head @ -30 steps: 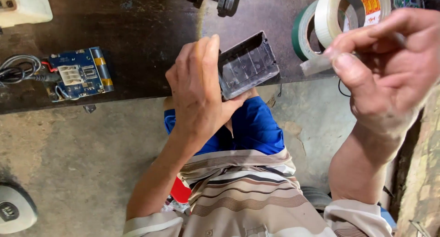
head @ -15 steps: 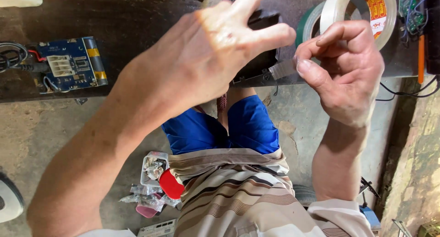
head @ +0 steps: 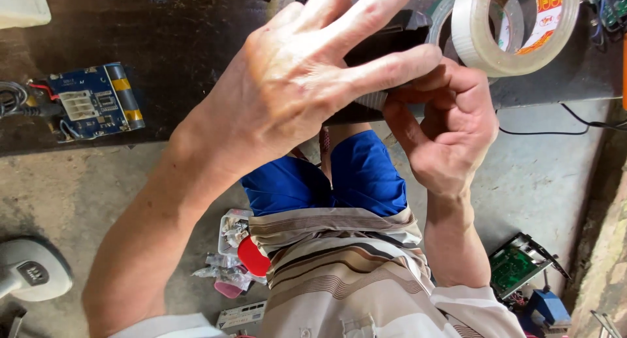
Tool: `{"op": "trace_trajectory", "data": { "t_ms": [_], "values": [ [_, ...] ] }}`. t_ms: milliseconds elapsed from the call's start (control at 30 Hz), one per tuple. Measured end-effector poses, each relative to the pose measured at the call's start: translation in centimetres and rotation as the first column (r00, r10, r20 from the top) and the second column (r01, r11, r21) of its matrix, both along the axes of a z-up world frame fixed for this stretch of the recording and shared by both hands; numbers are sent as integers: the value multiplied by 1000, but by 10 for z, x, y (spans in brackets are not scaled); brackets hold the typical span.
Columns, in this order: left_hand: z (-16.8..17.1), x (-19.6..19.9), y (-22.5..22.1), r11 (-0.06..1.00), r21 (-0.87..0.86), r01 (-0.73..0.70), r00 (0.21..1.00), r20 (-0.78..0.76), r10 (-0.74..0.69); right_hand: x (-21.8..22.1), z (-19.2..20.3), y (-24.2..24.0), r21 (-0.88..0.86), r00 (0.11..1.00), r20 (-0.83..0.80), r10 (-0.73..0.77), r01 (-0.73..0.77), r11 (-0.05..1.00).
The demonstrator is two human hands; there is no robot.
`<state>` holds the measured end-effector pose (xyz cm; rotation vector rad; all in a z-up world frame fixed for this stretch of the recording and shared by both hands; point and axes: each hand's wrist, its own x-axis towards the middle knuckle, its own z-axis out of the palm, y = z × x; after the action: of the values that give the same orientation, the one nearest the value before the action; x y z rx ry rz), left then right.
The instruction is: Cutting double-sided tape and applying it to a plastic housing to assemble an electronic component.
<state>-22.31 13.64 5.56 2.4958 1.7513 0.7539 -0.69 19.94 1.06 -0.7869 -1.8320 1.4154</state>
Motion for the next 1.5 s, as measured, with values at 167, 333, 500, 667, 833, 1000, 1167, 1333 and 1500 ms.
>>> {"op": "trace_trajectory", "data": {
  "t_ms": [167, 333, 500, 667, 833, 1000, 1167, 1333, 1500],
  "values": [
    [-11, 4, -13, 983, -158, 94, 922, 387, -26, -6, -2, -4, 72, 997, 51, -51, 47, 996],
    [-24, 6, -23, 971, -214, 105, 813, 581, 40, -10, -5, -6, 90, 996, 80, -37, 29, 996],
    [-45, 7, -34, 973, -230, 25, 859, 502, 96, -10, -14, -4, 155, 998, 26, -55, 51, 987],
    [-50, 12, -27, 989, -148, 22, 809, 584, 69, -18, -19, -11, 183, 996, 26, -89, 83, 980],
    [-55, 19, -25, 996, -71, -54, 746, 660, 88, -14, -19, -10, 191, 999, -11, -39, 40, 981],
    [-84, 19, -37, 980, -199, -16, 656, 737, 160, -14, -23, -10, 210, 999, -7, -47, 47, 977],
    [-77, 23, -35, 980, -192, -43, 632, 755, 176, -13, -22, -10, 182, 998, -32, -59, 64, 981],
    [-62, 24, -29, 984, -164, -74, 595, 784, 176, -11, -17, -8, 123, 998, -3, -64, 64, 990],
    [-43, 32, -35, 937, -338, -85, 286, 892, 348, 3, -22, 5, -84, 965, -262, 26, -50, 995]
  ]
}}
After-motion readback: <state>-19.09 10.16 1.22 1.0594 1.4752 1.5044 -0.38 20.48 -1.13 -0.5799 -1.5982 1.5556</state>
